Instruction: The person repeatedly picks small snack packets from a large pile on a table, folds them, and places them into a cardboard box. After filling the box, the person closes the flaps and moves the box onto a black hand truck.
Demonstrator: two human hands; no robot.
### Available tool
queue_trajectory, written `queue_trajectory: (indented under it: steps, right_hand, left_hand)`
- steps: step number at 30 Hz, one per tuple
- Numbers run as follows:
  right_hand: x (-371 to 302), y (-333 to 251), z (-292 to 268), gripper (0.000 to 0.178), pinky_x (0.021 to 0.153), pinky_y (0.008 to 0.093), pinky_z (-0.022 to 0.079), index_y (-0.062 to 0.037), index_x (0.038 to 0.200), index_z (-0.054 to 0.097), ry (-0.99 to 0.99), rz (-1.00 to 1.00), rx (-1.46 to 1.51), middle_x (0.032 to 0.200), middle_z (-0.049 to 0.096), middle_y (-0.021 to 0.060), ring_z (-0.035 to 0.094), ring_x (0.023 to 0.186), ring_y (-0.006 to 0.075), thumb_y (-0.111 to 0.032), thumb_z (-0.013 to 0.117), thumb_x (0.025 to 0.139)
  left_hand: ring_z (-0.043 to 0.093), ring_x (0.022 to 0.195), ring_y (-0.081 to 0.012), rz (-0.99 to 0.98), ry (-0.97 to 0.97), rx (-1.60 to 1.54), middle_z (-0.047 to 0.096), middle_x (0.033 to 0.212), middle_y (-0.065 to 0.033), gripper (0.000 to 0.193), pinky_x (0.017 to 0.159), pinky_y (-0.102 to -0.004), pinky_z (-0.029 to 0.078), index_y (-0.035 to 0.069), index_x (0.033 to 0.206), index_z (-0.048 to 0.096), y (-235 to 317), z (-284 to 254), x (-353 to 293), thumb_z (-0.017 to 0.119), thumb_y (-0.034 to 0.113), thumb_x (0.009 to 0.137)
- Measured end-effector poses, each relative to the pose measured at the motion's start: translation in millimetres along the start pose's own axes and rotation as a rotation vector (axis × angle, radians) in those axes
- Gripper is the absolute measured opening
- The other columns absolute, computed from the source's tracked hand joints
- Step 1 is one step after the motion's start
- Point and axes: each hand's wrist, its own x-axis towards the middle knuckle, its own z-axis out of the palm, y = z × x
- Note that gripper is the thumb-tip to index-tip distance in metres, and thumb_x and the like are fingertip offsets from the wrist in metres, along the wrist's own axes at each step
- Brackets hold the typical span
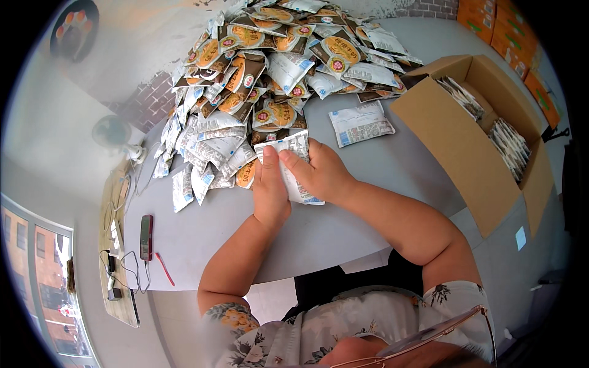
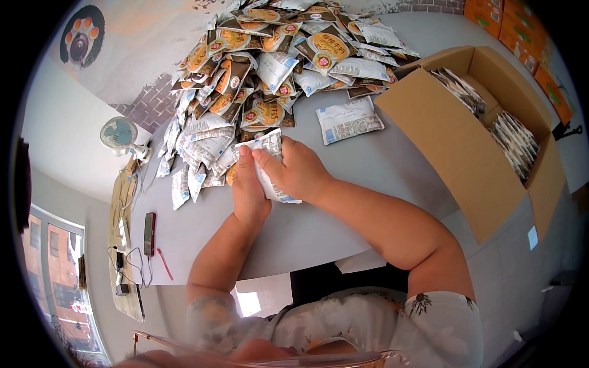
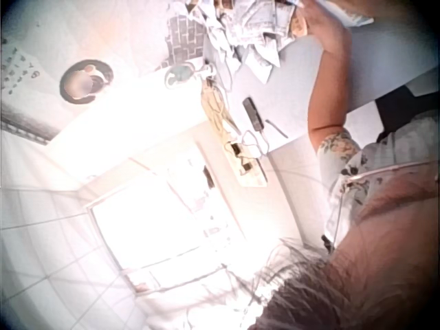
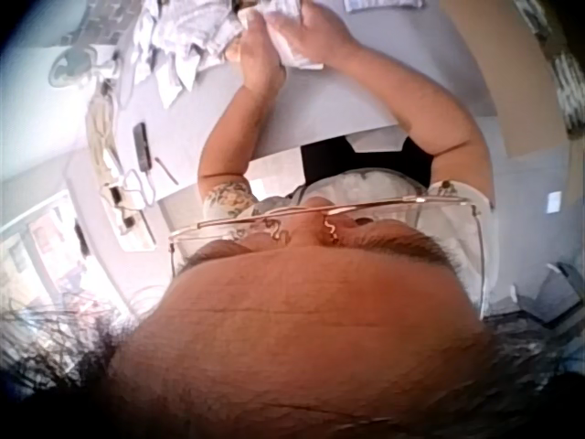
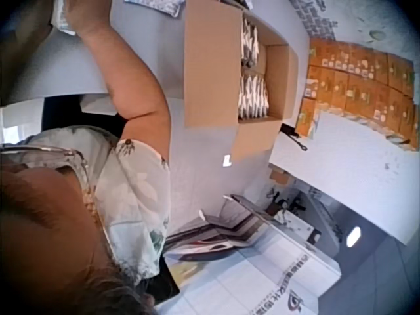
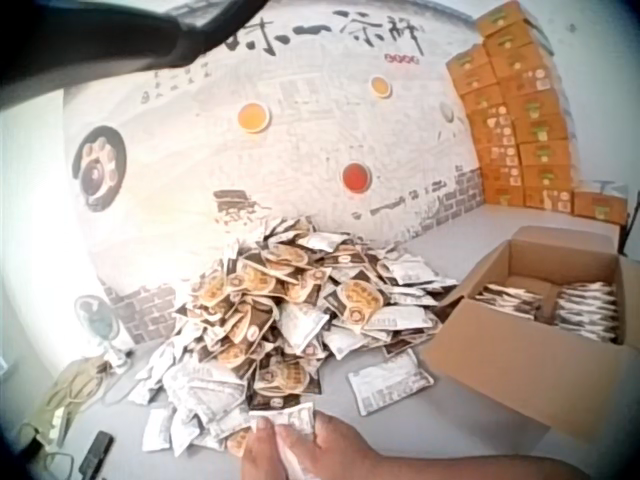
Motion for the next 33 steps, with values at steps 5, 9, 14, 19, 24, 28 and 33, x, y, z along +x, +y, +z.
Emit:
queue_trajectory:
  steps: [5,9,14,19,24,28,33]
  right_hand:
    - [1,1,-1,0.036,0.075,0.0378,0.05,-0.002,0.104,0.061,0.021,-0.088,0.018,0.093,0.068,0.0162,0.065,0.085,0.0302,-0.035,0.058,0.091]
    - [5,7,-10,0.032,0.074,0.0332,0.05,-0.0018,0.105,0.061,0.055,-0.165,0.123,0.092,0.068,0.0107,0.065,0.083,0.021,-0.03,0.059,0.092]
    - [9,9,-17,0.031,0.068,0.0274,0.05,0.0009,0.104,0.06,0.075,-0.096,0.294,0.092,0.066,0.007,0.06,0.081,0.011,-0.028,0.061,0.092]
    - [13,0,-21,0.033,0.07,0.0289,0.052,0.0003,0.108,0.06,0.058,0.144,0.404,0.098,0.066,0.0084,0.062,0.082,0.0124,-0.026,0.065,0.088]
    - [17,7,-28,0.033,0.071,0.0307,0.053,-0.0027,0.108,0.064,-0.16,0.253,0.457,0.097,0.067,0.0077,0.063,0.083,0.014,-0.025,0.069,0.085]
    - [17,10,-24,0.029,0.07,0.0302,0.052,-0.0017,0.102,0.067,-0.089,0.189,0.229,0.092,0.068,0.0074,0.064,0.08,0.0138,-0.025,0.068,0.084]
    - [17,10,-25,0.032,0.067,0.0295,0.052,-0.0014,0.1,0.067,-0.069,0.149,0.192,0.09,0.068,0.0068,0.064,0.077,0.0142,-0.03,0.065,0.086]
  left_hand:
    - [0.058,0.099,-0.0159,0.047,-0.047,-0.001,0.06,0.11,-0.0073,0.044,0.086,-0.0305,0.049,0.004,0.119,0.052,0,0,2,0.036,0.041,0.102]
    - [0.059,0.096,-0.0162,0.06,-0.151,0.102,0.059,0.11,-0.0082,0.045,0.081,-0.0287,0.05,0.003,0.121,0.048,-9,-23,13,0.045,0.041,0.098]
    - [0.059,0.096,-0.0167,-0.066,-0.444,0.154,0.059,0.111,-0.009,0.043,0.07,-0.0318,0.053,0.003,0.121,0.047,4,-23,13,0.053,0.036,0.095]
    - [0.063,0.084,-0.0172,-0.159,-0.445,0.264,0.062,0.103,-0.009,0.045,0.062,-0.0317,0.054,0.003,0.12,0.049,9,-25,13,0.061,0.035,0.09]
    - [0.062,0.075,-0.0144,-0.168,-0.395,0.328,0.064,0.094,-0.0061,0.034,0.054,-0.0273,0.051,0.003,0.116,0.052,9,-20,12,0.06,0.027,0.093]
    - [0.061,0.072,-0.0115,-0.164,-0.357,0.423,0.064,0.091,-0.0047,0.03,0.054,-0.0255,0.05,0.003,0.115,0.053,8,-19,10,0.057,0.024,0.095]
    - [0.062,0.074,-0.0126,-0.159,-0.37,0.322,0.064,0.093,-0.0058,0.03,0.057,-0.0276,0.052,0.002,0.115,0.052,9,-16,8,0.058,0.024,0.095]
